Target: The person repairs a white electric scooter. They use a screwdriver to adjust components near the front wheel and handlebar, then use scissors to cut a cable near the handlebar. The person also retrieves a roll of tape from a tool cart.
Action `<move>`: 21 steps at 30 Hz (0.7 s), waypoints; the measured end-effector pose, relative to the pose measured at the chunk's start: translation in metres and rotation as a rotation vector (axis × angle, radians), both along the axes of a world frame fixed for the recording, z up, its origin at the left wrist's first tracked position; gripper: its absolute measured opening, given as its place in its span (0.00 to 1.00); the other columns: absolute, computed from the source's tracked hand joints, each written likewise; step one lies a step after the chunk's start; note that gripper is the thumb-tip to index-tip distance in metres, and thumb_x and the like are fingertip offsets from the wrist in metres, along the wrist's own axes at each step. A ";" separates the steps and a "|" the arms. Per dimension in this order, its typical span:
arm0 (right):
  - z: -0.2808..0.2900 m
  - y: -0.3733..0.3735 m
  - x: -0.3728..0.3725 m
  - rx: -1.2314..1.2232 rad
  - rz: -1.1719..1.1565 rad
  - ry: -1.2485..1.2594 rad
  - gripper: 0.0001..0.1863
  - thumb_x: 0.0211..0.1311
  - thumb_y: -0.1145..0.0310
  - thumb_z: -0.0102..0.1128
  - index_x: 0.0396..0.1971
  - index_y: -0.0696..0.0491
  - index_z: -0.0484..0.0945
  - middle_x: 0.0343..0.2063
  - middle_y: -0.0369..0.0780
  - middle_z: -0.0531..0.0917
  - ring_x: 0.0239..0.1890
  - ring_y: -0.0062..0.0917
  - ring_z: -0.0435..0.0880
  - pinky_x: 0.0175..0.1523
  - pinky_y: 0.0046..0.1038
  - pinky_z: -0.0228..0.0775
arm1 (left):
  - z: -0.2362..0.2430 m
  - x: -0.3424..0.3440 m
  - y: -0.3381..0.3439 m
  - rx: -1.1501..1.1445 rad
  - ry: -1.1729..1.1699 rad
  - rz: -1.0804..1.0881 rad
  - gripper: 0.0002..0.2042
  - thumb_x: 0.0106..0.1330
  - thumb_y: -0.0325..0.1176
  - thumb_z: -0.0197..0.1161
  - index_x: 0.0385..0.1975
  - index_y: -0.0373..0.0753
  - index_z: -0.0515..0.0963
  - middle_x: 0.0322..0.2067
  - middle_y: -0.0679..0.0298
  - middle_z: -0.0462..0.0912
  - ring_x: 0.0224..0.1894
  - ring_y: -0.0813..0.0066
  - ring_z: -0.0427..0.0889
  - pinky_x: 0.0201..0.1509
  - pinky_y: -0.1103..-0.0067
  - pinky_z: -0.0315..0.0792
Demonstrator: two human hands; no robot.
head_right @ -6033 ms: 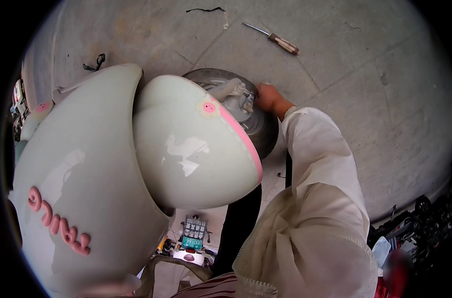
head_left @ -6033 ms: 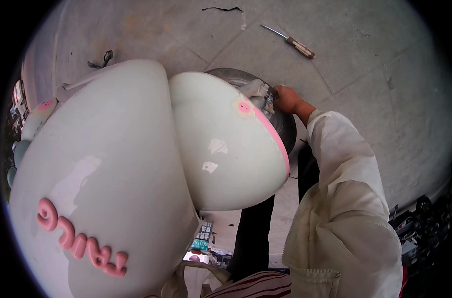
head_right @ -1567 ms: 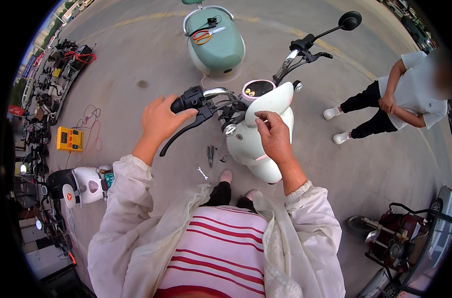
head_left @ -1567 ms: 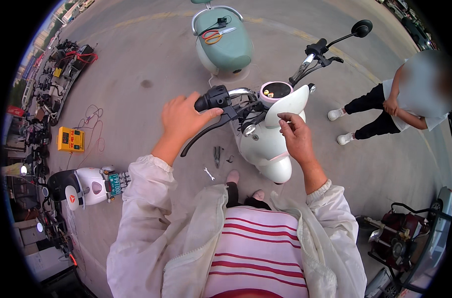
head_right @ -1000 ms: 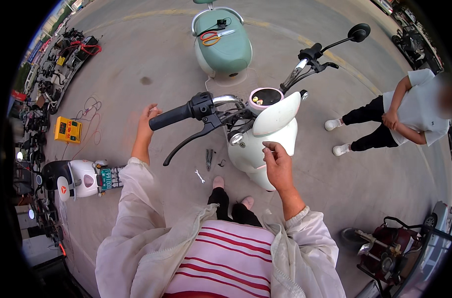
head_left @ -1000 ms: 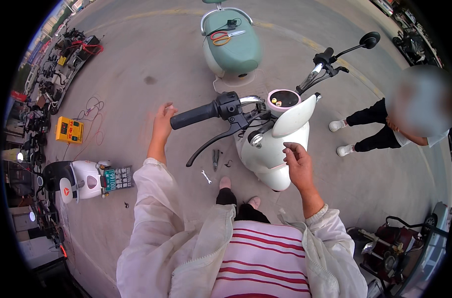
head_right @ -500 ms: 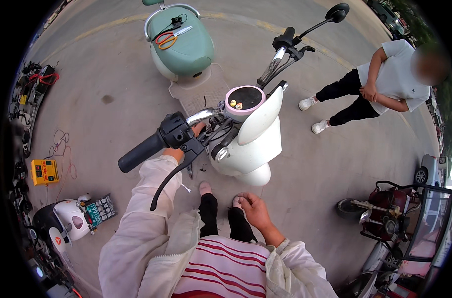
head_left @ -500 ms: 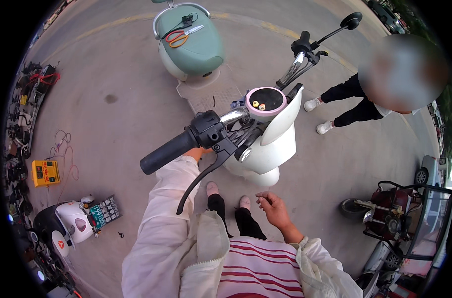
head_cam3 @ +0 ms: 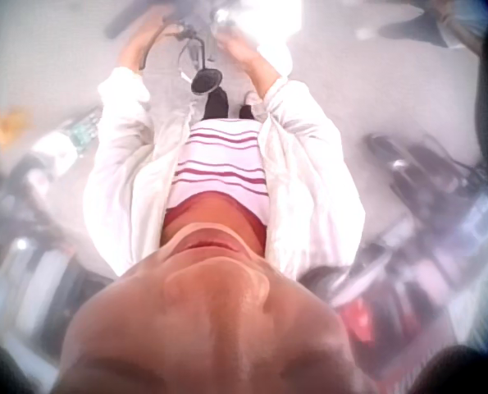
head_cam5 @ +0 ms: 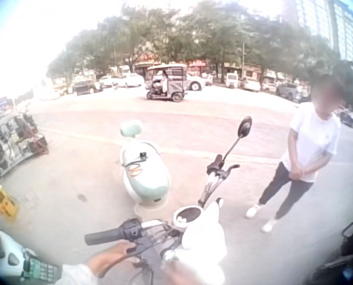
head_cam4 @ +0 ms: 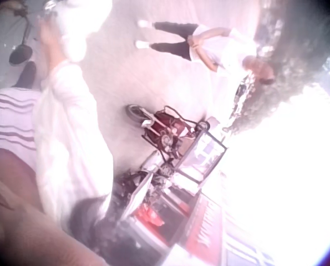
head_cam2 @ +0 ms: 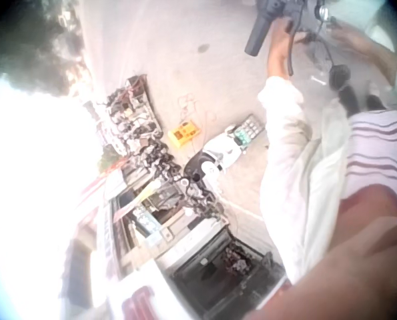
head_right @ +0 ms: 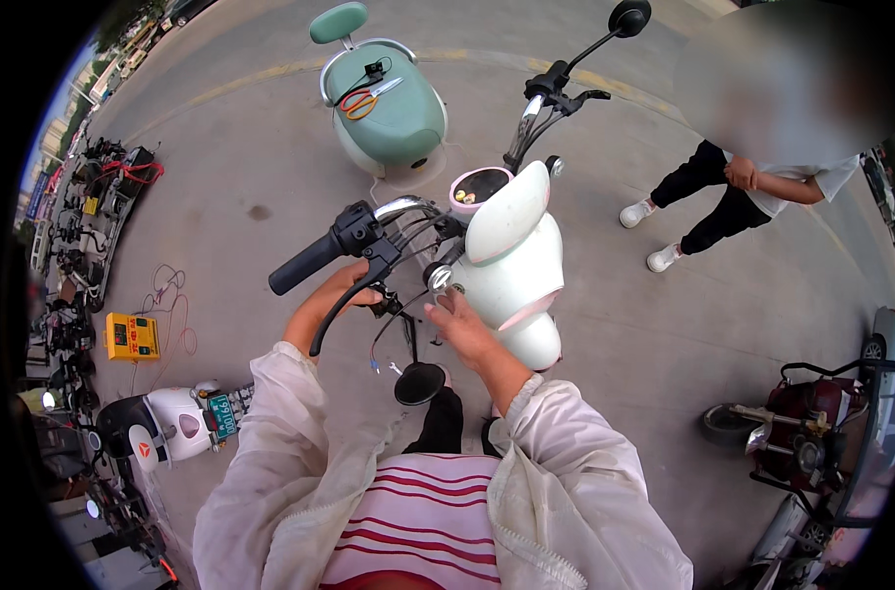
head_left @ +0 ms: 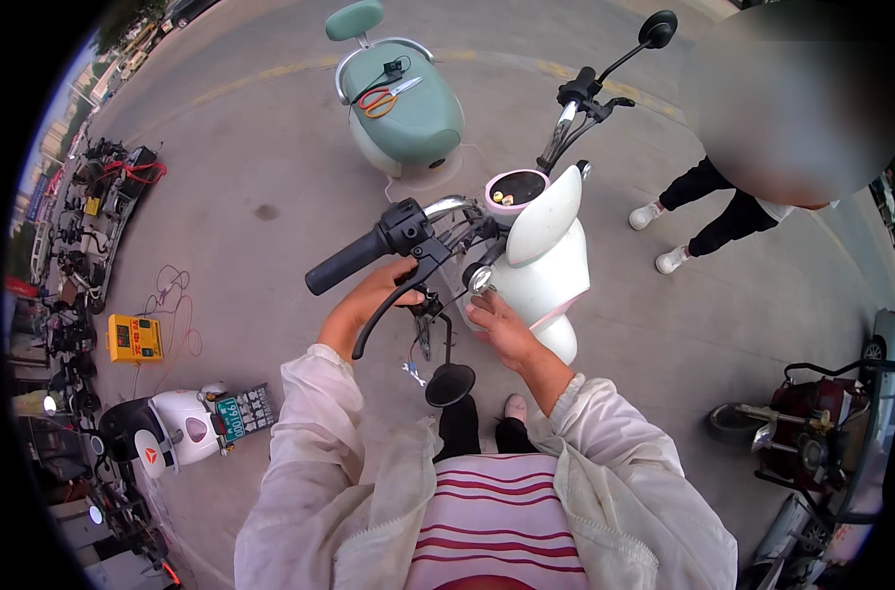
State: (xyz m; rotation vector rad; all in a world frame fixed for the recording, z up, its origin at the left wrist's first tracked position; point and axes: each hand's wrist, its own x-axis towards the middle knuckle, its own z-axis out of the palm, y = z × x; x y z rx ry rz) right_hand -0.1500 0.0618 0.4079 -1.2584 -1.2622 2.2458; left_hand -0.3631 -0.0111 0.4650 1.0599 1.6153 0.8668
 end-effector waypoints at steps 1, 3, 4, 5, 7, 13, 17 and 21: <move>-0.001 -0.002 -0.013 -0.093 -0.053 0.072 0.20 0.64 0.65 0.47 0.54 0.56 0.62 0.45 0.43 0.76 0.44 0.27 0.75 0.47 0.25 0.68 | 0.004 0.002 -0.003 -0.012 -0.107 0.008 0.26 0.43 0.41 0.63 0.43 0.35 0.72 0.31 0.66 0.73 0.34 0.74 0.70 0.43 0.80 0.64; -0.007 -0.011 -0.029 -0.196 -0.140 0.290 0.18 0.64 0.66 0.45 0.52 0.56 0.63 0.40 0.40 0.76 0.41 0.25 0.75 0.47 0.28 0.68 | -0.003 -0.004 -0.002 -0.028 -0.211 -0.018 0.30 0.44 0.42 0.64 0.49 0.37 0.70 0.34 0.68 0.72 0.36 0.76 0.70 0.44 0.81 0.63; -0.014 -0.017 -0.037 -0.256 -0.181 0.395 0.17 0.64 0.66 0.45 0.51 0.56 0.64 0.38 0.39 0.76 0.40 0.23 0.75 0.47 0.30 0.68 | -0.003 -0.007 -0.002 -0.036 -0.198 -0.003 0.30 0.44 0.42 0.65 0.49 0.37 0.70 0.35 0.68 0.72 0.36 0.77 0.70 0.44 0.82 0.64; -0.020 -0.022 -0.043 -0.177 -0.163 0.390 0.13 0.65 0.65 0.45 0.47 0.53 0.66 0.36 0.37 0.76 0.38 0.22 0.75 0.44 0.27 0.69 | -0.005 -0.006 -0.002 -0.046 -0.191 0.008 0.30 0.44 0.42 0.65 0.49 0.37 0.70 0.35 0.67 0.72 0.37 0.78 0.70 0.44 0.82 0.64; -0.018 -0.033 -0.048 -0.168 -0.046 0.216 0.13 0.64 0.67 0.44 0.48 0.53 0.65 0.35 0.37 0.76 0.37 0.22 0.76 0.42 0.25 0.70 | -0.010 -0.010 -0.003 -0.082 -0.225 -0.007 0.29 0.46 0.42 0.67 0.49 0.37 0.71 0.37 0.67 0.73 0.39 0.80 0.71 0.44 0.83 0.65; 0.004 -0.042 -0.065 -0.281 -0.446 0.546 0.10 0.62 0.65 0.48 0.39 0.55 0.71 0.35 0.35 0.76 0.34 0.19 0.72 0.44 0.22 0.62 | -0.015 -0.030 0.002 -0.123 0.005 -0.057 0.25 0.46 0.40 0.67 0.44 0.35 0.73 0.34 0.66 0.76 0.35 0.78 0.74 0.40 0.80 0.68; 0.004 -0.046 -0.076 -0.311 -0.459 0.386 0.08 0.62 0.67 0.51 0.25 0.54 0.72 0.24 0.33 0.76 0.30 0.15 0.71 0.38 0.20 0.62 | -0.001 -0.020 0.007 -0.044 0.192 0.019 0.20 0.45 0.41 0.67 0.36 0.34 0.76 0.31 0.62 0.78 0.33 0.74 0.76 0.39 0.77 0.70; 0.050 -0.058 -0.077 -0.032 0.046 0.462 0.08 0.64 0.67 0.48 0.32 0.55 0.75 0.22 0.32 0.75 0.22 0.15 0.70 0.33 0.18 0.65 | 0.002 -0.013 0.012 -0.135 0.527 -0.052 0.20 0.44 0.43 0.66 0.28 0.32 0.76 0.28 0.51 0.79 0.33 0.60 0.78 0.39 0.74 0.70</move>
